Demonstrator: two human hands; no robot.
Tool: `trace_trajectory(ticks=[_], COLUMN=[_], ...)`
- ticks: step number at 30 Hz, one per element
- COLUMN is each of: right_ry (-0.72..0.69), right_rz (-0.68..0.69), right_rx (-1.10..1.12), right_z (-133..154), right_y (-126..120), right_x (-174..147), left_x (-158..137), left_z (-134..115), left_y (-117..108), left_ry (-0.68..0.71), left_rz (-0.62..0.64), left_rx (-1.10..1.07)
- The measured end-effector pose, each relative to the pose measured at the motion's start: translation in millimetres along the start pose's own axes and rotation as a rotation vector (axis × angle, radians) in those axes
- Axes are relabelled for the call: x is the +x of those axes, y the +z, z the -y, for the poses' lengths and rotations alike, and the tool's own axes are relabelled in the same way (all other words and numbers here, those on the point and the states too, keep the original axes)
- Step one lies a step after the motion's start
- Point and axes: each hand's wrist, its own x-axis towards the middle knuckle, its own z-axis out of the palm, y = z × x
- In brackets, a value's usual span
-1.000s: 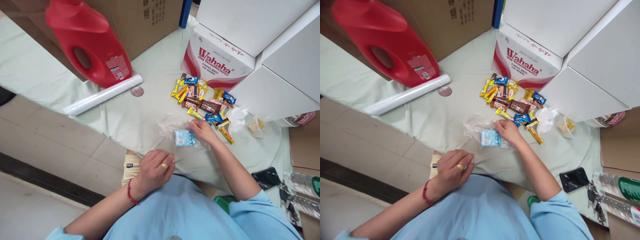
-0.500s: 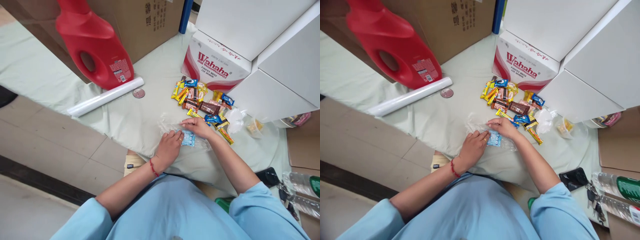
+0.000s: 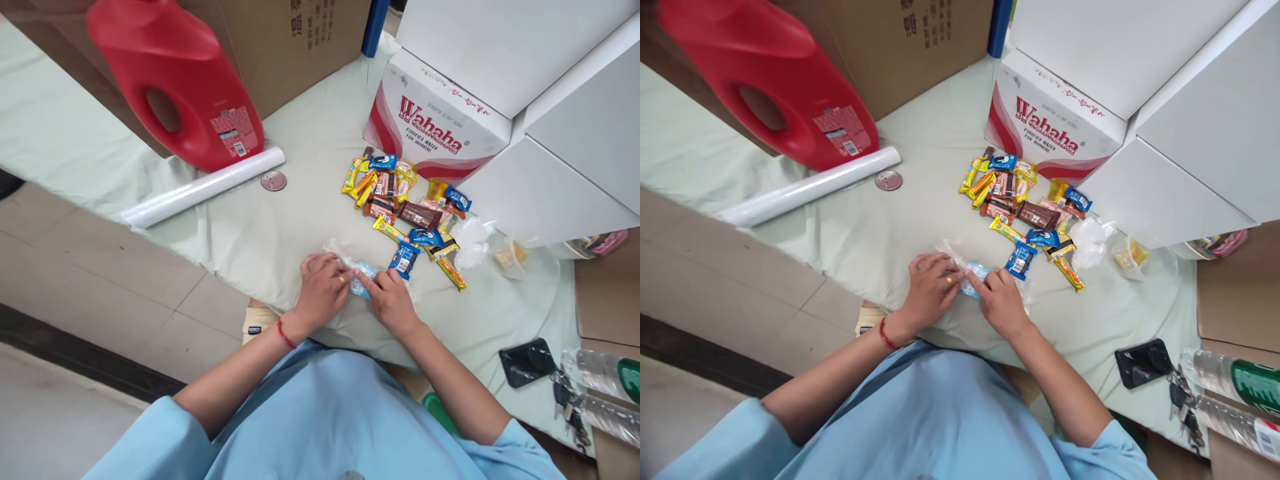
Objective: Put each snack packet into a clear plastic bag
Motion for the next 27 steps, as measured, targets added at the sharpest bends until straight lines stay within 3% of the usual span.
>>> trace_trajectory(ticks=[5, 7, 11, 15, 17, 19, 24, 27], right_ry=[-0.02, -0.007, -0.004, -0.013, 0.003, 0.024, 0.041, 0.031], right_rz=[-0.031, -0.025, -0.003, 0.001, 0.009, 0.022, 0.009, -0.012], right_rx=[-0.005, -0.02, -0.05, -0.067, -0.062, -0.038, 0.165, 0.289], right_z=[-1.2, -0.1, 3.2, 5.6, 6.4, 6.6, 5.3, 5.7], right_y=[7.3, 8.1, 6.3, 2.4, 0.7, -1.0, -8.6, -13.7], right_x=[-11.9, -14.2, -13.2, -9.6, -8.5, -8.5, -14.5, -21.1], left_x=[4.9, 10.2, 28.3, 47.5, 50.5, 47.0, 22.7, 13.4], left_z=[32.4, 37.9, 32.0, 19.9, 19.3, 23.0, 36.2, 40.1], left_y=[-10.8, -10.7, -11.9, -27.3, -35.6, -39.0, -26.8, -22.4], left_ry=[-0.453, -0.542, -0.461, -0.319, -0.296, -0.315, -0.343, -0.32], left_rz=[-0.177, -0.174, -0.052, 0.166, 0.196, 0.191, 0.144, 0.082], left_rx=[0.025, 0.007, -0.25, -0.524, -0.579, -0.509, -0.072, -0.021])
